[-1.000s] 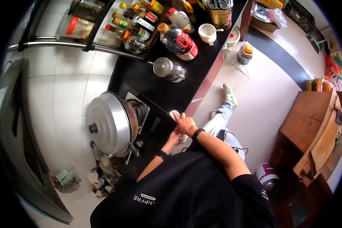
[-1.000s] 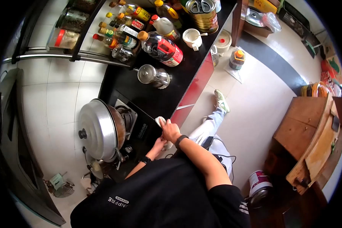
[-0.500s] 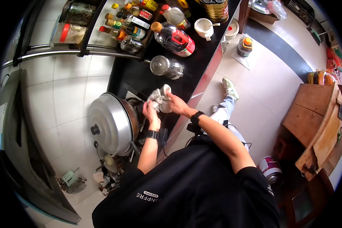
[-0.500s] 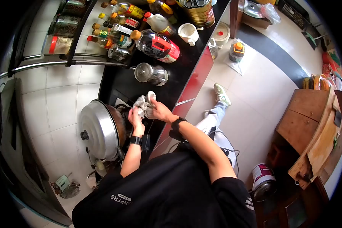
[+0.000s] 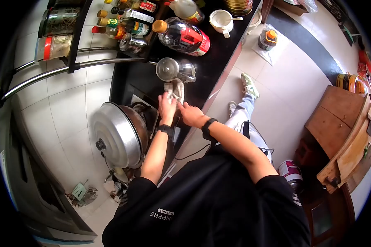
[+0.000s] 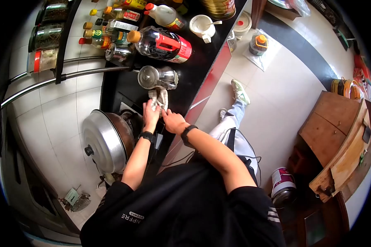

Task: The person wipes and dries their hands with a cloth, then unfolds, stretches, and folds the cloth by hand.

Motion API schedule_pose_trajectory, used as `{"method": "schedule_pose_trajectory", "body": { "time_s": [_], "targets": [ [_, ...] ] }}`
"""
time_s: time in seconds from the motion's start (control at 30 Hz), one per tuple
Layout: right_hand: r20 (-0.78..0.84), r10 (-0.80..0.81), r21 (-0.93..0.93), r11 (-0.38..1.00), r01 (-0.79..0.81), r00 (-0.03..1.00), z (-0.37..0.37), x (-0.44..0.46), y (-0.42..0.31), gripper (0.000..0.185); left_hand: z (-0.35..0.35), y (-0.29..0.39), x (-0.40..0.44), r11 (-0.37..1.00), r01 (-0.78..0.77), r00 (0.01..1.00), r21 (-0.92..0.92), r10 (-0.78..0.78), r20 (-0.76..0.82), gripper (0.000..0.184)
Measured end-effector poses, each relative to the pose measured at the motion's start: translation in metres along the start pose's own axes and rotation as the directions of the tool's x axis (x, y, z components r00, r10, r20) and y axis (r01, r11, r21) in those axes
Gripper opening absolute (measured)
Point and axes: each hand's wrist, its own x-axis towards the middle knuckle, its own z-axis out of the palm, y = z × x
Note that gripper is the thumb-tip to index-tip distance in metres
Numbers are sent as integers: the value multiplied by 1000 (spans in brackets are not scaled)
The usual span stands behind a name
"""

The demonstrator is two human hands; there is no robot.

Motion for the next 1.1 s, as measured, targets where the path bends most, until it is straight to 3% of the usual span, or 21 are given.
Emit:
{"method": "schedule_pose_trajectory", "body": {
  "time_s": [0.07, 0.13, 0.23, 0.5, 0.57, 0.7, 0.77, 0.83, 0.87, 0.93, 1.0, 1.1],
  "targets": [
    [60, 23, -12, 1000, -22, 998, 1, -19, 8, 51, 5, 11, -24, 992, -123, 992, -36, 122, -31, 45],
    [89, 44, -74, 997, -38, 995, -11, -43, 15, 51, 11, 34, -50, 990, -131, 991, -49, 132, 3, 47],
    [25, 120, -95, 989, -117, 992, -33, -69, 22, 29, 26, 57, -89, 975, -184, 980, -127, 192, 59, 47],
    [-104, 27, -163, 986, -44, 994, -30, -53, 22, 45, 17, 63, -77, 970, -243, 959, -16, 242, 146, 56],
    [-105, 34, -155, 987, -51, 994, -29, -40, 10, 59, 4, 59, -62, 985, -174, 973, 0, 172, 153, 59],
    [-209, 22, -232, 970, -71, 978, -9, -8, 1, 57, 8, 35, -31, 995, -89, 991, 53, 83, 106, 55],
    [-241, 35, -299, 948, -109, 970, 1, 3, 2, 55, 29, 6, -12, 996, 27, 989, -86, -14, 150, 55],
    [-243, 41, -398, 907, -139, 969, -1, -2, 3, 50, 18, 27, -22, 995, -6, 989, -98, 20, 147, 51],
    [-216, 39, -481, 865, -141, 976, -2, -6, 6, 50, 5, 48, -29, 992, -114, 982, 57, 104, 156, 52],
    [-201, 105, -424, 887, -183, 974, -13, -17, 17, 49, 12, 51, -32, 978, -192, 971, 81, 177, 162, 56],
    [-131, 145, -389, 902, -186, 981, -34, -35, 31, 63, 19, 63, -36, 964, -258, 959, 57, 248, 137, 66],
    [-105, 184, -401, 891, -211, 977, -58, -51, 50, 69, 23, 95, -34, 959, -281, 947, 32, 271, 174, 71]
  ]
}}
